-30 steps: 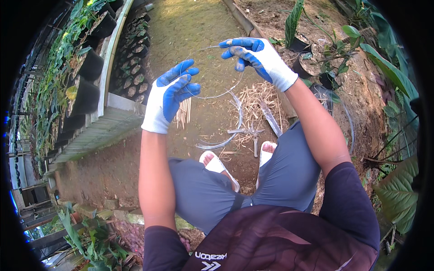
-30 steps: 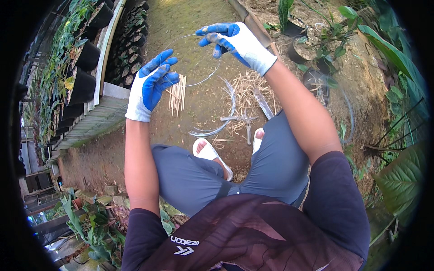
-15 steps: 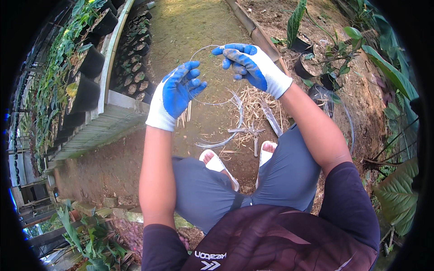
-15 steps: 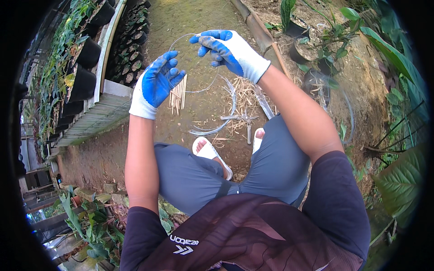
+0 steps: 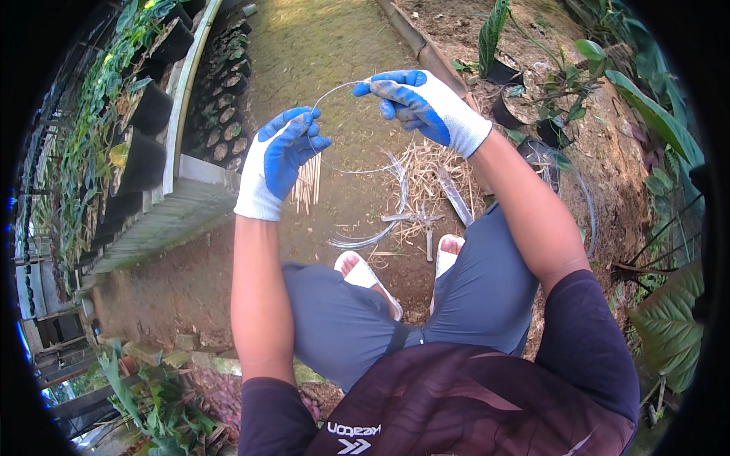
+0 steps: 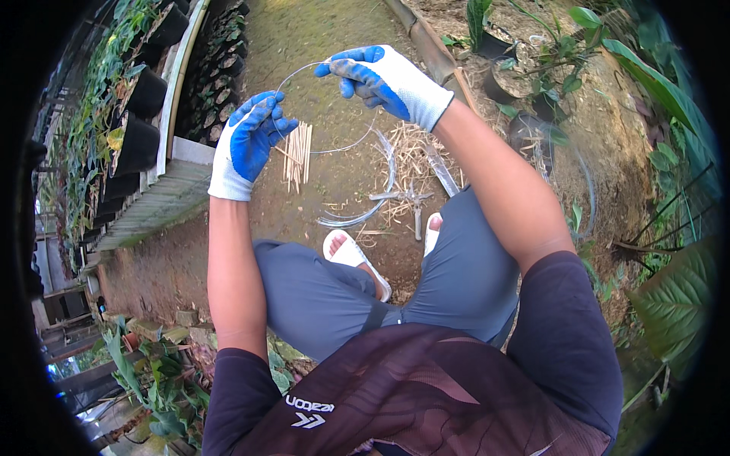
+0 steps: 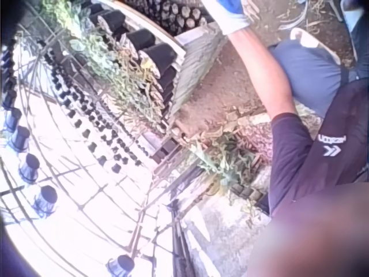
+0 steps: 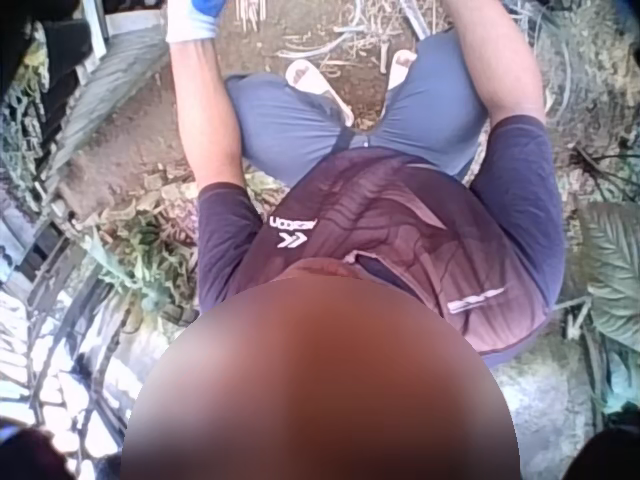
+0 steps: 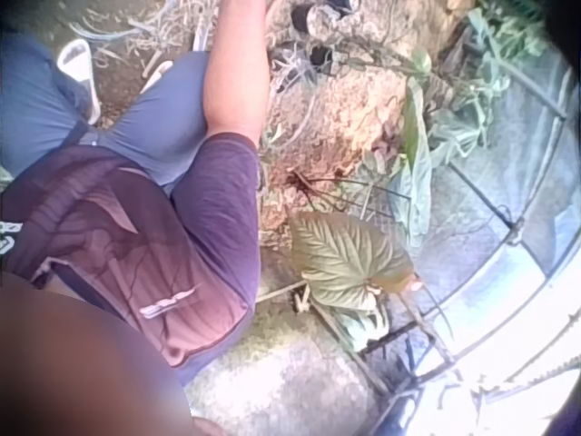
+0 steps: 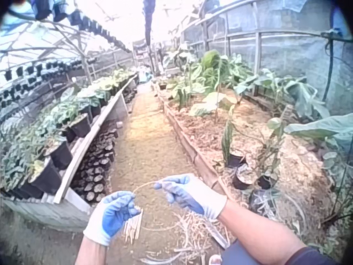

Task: The person walks through a greenhouse, then sits on the ground to cut a coil of wire into short pieces using pliers. They then thread each wire piece onto a thin wooden stick, repeating the process multiple times.

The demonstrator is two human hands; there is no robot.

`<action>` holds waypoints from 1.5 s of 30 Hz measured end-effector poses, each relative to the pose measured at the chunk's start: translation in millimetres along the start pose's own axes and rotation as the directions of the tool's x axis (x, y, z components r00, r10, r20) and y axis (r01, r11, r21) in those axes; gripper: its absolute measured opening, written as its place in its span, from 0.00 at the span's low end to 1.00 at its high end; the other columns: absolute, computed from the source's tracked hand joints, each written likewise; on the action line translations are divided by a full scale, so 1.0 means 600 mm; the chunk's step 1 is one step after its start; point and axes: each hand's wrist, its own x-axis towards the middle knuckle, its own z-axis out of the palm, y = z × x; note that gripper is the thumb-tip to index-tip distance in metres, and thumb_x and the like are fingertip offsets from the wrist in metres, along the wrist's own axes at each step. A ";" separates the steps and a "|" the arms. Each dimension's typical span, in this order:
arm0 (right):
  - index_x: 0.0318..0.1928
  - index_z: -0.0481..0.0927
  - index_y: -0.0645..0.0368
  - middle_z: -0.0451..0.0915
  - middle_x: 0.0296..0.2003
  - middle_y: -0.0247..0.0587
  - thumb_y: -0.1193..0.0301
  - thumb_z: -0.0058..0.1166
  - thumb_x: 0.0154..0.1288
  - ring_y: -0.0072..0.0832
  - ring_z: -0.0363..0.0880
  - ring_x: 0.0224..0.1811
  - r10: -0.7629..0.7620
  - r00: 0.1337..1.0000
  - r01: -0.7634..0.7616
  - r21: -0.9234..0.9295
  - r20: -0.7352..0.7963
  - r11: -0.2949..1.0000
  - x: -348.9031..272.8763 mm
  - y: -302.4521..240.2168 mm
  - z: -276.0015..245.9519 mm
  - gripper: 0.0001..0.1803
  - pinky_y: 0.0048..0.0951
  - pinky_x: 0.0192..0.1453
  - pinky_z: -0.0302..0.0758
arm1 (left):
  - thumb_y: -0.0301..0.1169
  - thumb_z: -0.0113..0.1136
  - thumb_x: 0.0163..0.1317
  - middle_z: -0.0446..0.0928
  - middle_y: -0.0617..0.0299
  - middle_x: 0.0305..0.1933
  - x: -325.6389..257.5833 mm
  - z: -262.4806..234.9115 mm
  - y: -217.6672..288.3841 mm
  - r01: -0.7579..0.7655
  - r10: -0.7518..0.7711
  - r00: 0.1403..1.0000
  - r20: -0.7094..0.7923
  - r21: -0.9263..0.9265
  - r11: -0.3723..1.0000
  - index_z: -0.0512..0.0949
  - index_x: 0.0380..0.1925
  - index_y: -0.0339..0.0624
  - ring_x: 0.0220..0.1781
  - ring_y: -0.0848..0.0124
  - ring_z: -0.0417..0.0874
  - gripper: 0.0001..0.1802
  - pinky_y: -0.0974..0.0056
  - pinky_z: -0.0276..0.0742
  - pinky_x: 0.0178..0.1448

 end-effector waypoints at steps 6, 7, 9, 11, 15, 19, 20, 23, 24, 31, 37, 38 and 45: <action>0.66 0.77 0.60 0.87 0.46 0.40 0.57 0.54 0.80 0.23 0.86 0.41 0.047 0.997 -0.023 0.366 -0.057 0.930 0.006 0.014 -0.024 0.24 0.29 0.49 0.85 | 0.28 0.59 0.75 0.85 0.61 0.43 0.005 -0.003 -0.007 -0.016 0.017 0.979 -0.201 0.005 1.000 0.79 0.61 0.35 0.43 0.68 0.89 0.18 0.57 0.88 0.57; 0.65 0.77 0.60 0.87 0.47 0.43 0.58 0.54 0.80 0.27 0.88 0.43 0.044 0.996 -0.010 0.394 -0.078 0.919 0.006 0.015 -0.026 0.24 0.33 0.53 0.87 | 0.28 0.59 0.75 0.85 0.61 0.43 0.006 -0.006 -0.009 -0.023 0.016 0.975 -0.222 -0.029 0.999 0.79 0.61 0.35 0.43 0.68 0.89 0.18 0.58 0.88 0.57; 0.65 0.77 0.61 0.87 0.48 0.45 0.57 0.55 0.79 0.30 0.88 0.44 0.063 0.995 -0.036 0.325 -0.075 0.945 0.006 0.016 -0.028 0.25 0.34 0.53 0.88 | 0.28 0.60 0.75 0.85 0.61 0.43 0.010 -0.012 -0.014 -0.048 0.042 0.967 -0.250 -0.017 0.999 0.79 0.61 0.34 0.42 0.68 0.88 0.18 0.58 0.88 0.57; 0.65 0.77 0.62 0.87 0.48 0.45 0.57 0.57 0.78 0.30 0.88 0.44 0.082 0.994 -0.057 0.286 -0.076 0.956 0.007 0.017 -0.026 0.25 0.35 0.53 0.88 | 0.29 0.61 0.74 0.85 0.60 0.43 0.013 -0.016 -0.019 -0.079 0.075 0.959 -0.274 -0.001 0.997 0.79 0.60 0.34 0.42 0.67 0.88 0.17 0.58 0.88 0.57; 0.64 0.80 0.62 0.88 0.45 0.41 0.60 0.60 0.77 0.23 0.87 0.40 0.072 0.988 -0.058 0.102 -0.140 0.993 0.009 0.022 -0.017 0.23 0.28 0.50 0.87 | 0.28 0.62 0.74 0.85 0.59 0.43 0.014 -0.015 -0.022 -0.096 0.103 0.953 -0.286 0.039 0.995 0.80 0.59 0.34 0.43 0.66 0.88 0.17 0.57 0.88 0.58; 0.60 0.83 0.62 0.88 0.41 0.37 0.63 0.64 0.75 0.17 0.86 0.38 0.010 0.987 -0.007 0.017 -0.160 1.000 0.012 0.026 -0.016 0.21 0.22 0.47 0.85 | 0.28 0.62 0.73 0.85 0.58 0.45 0.013 -0.012 -0.014 -0.085 0.089 0.960 -0.266 0.027 0.996 0.80 0.58 0.34 0.44 0.65 0.88 0.17 0.56 0.87 0.59; 0.60 0.83 0.62 0.88 0.41 0.37 0.63 0.63 0.75 0.17 0.86 0.38 0.001 0.989 0.002 0.016 -0.148 1.000 0.012 0.026 -0.018 0.20 0.22 0.47 0.85 | 0.28 0.62 0.73 0.85 0.58 0.46 0.012 -0.011 -0.010 -0.078 0.078 0.968 -0.240 0.012 0.997 0.80 0.59 0.35 0.44 0.65 0.88 0.17 0.56 0.87 0.59; 0.59 0.84 0.62 0.87 0.40 0.35 0.63 0.64 0.75 0.17 0.85 0.36 -0.017 0.987 0.021 0.025 -0.159 0.999 0.012 0.023 -0.024 0.20 0.22 0.46 0.85 | 0.27 0.63 0.72 0.84 0.56 0.48 0.005 -0.005 0.003 -0.064 0.062 0.985 -0.163 -0.005 0.998 0.79 0.61 0.36 0.44 0.65 0.88 0.19 0.56 0.87 0.57; 0.59 0.84 0.62 0.87 0.40 0.35 0.63 0.64 0.75 0.17 0.85 0.36 -0.029 0.986 0.029 -0.002 -0.163 1.000 0.012 0.022 -0.025 0.20 0.22 0.46 0.84 | 0.27 0.64 0.71 0.84 0.56 0.49 0.003 -0.002 0.006 -0.071 0.073 0.987 -0.143 0.021 0.997 0.79 0.62 0.36 0.44 0.65 0.88 0.21 0.57 0.87 0.57; 0.58 0.84 0.65 0.89 0.44 0.39 0.65 0.64 0.74 0.20 0.87 0.40 -0.013 0.992 0.003 -0.082 -0.122 0.997 0.010 0.025 -0.020 0.19 0.26 0.46 0.86 | 0.22 0.65 0.69 0.83 0.57 0.55 0.006 0.017 -0.011 -0.254 0.306 0.952 -0.008 0.533 0.807 0.73 0.71 0.35 0.44 0.74 0.84 0.30 0.66 0.87 0.49; 0.55 0.87 0.63 0.88 0.38 0.35 0.66 0.64 0.74 0.18 0.84 0.34 -0.045 0.993 0.023 -0.190 -0.109 0.982 0.006 0.017 -0.011 0.16 0.23 0.40 0.83 | 0.20 0.58 0.71 0.84 0.56 0.60 -0.004 0.038 -0.015 -0.161 0.247 0.967 -0.061 0.603 0.781 0.77 0.65 0.31 0.47 0.75 0.85 0.22 0.69 0.83 0.42; 0.54 0.88 0.63 0.88 0.36 0.34 0.66 0.64 0.74 0.18 0.83 0.33 -0.046 0.991 0.013 -0.248 -0.127 0.969 0.004 0.014 -0.009 0.15 0.22 0.39 0.81 | 0.20 0.59 0.71 0.85 0.57 0.57 -0.008 0.044 -0.013 -0.131 0.219 0.973 -0.079 0.591 0.796 0.78 0.64 0.32 0.43 0.77 0.84 0.21 0.70 0.82 0.40; 0.57 0.81 0.59 0.87 0.38 0.41 0.68 0.61 0.72 0.32 0.87 0.38 -0.274 0.954 0.100 -0.731 -0.123 0.675 -0.010 -0.004 0.017 0.17 0.33 0.45 0.81 | 0.21 0.59 0.71 0.87 0.58 0.42 -0.013 0.042 -0.014 -0.048 0.295 0.938 -0.182 0.775 0.630 0.82 0.57 0.32 0.33 0.78 0.83 0.16 0.70 0.81 0.32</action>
